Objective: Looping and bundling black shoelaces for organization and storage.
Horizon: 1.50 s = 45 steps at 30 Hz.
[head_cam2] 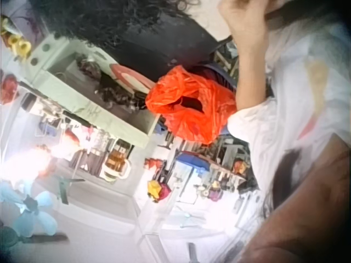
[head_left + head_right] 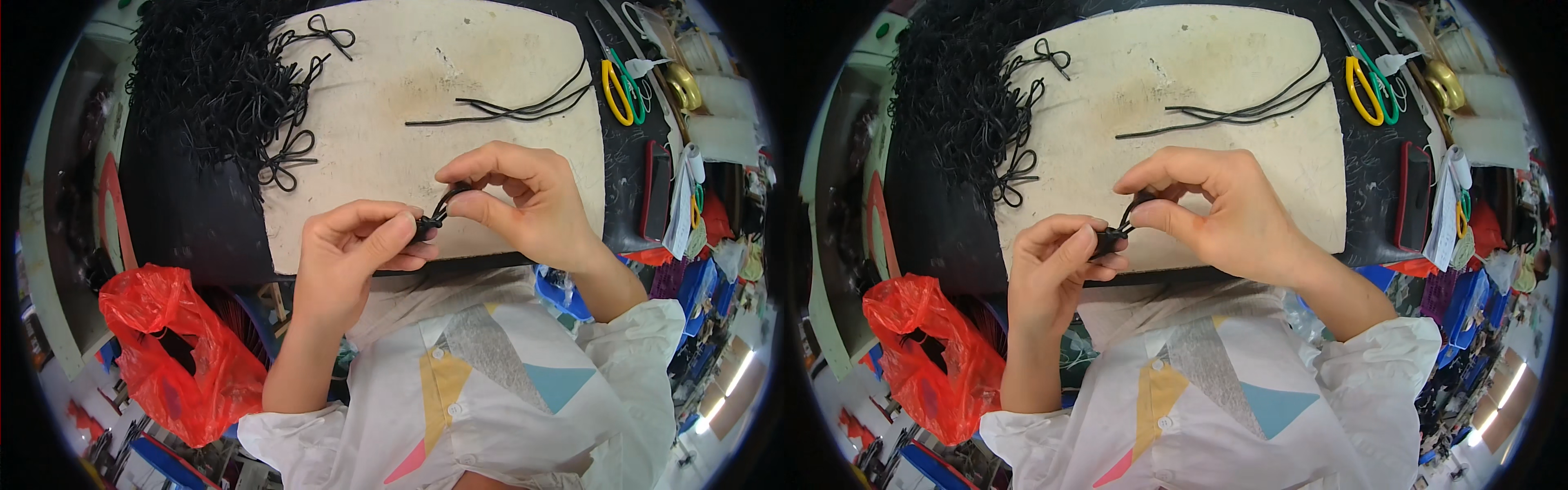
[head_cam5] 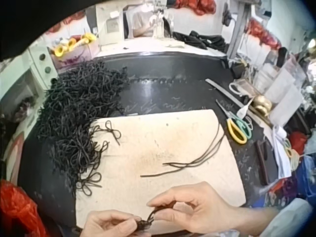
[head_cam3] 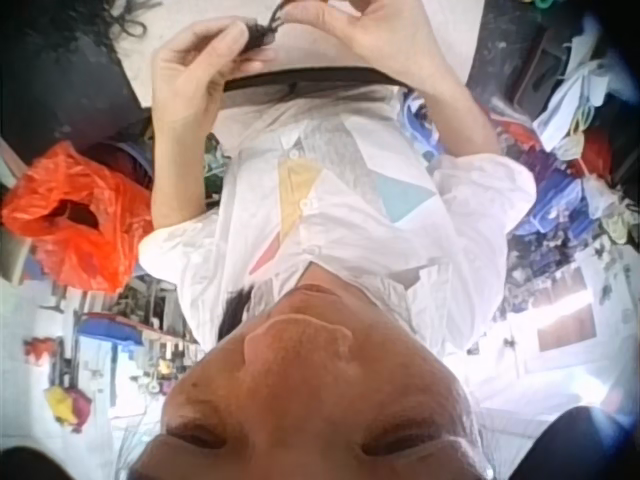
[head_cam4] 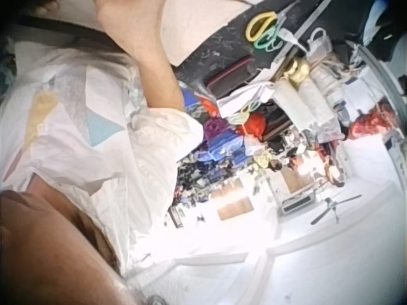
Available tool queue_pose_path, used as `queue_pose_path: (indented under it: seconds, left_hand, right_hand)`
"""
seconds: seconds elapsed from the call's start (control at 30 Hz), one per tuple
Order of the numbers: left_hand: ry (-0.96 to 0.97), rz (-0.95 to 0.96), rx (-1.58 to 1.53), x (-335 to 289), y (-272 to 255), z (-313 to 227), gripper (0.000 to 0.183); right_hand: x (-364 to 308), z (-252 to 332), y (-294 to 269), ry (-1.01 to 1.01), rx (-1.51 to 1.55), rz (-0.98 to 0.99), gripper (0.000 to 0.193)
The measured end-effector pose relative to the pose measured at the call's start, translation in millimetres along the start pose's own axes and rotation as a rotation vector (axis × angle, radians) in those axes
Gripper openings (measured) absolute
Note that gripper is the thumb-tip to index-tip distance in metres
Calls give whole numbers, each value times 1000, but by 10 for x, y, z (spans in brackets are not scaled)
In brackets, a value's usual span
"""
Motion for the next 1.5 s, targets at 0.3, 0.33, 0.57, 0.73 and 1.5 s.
queue_pose_path:
  seconds: [0.3, 0.33, 0.57, 0.73, 1.5]
  left_hand:
    - [-42, 0, -105, -9, 11, 49, 16]
    - [-37, -10, -75, -10, 10, 54, 16]
    - [95, 5, 75, -18, 38, 8, 15]
    - [180, -37, 112, -34, 69, -3, 14]
    - [226, -152, -111, -41, 16, 83, 15]
  right_hand:
    - [-2, 85, 60, -128, -89, 137, 23]
    - [-10, 104, 58, -123, -124, 142, 22]
    - [-8, 99, 33, -77, -151, 77, 16]
    - [2, 65, 29, -35, -124, 63, 18]
    - [-55, -116, 172, 122, -64, 4, 10]
Point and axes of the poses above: each hand's wrist, its own x-axis towards the middle knuckle, its own y-axis out of the palm, z = x × y, the point moved 5 cm from there along x, towards the middle knuckle, and after that the axes turned 15 degrees about y, right-handed, at the moved point
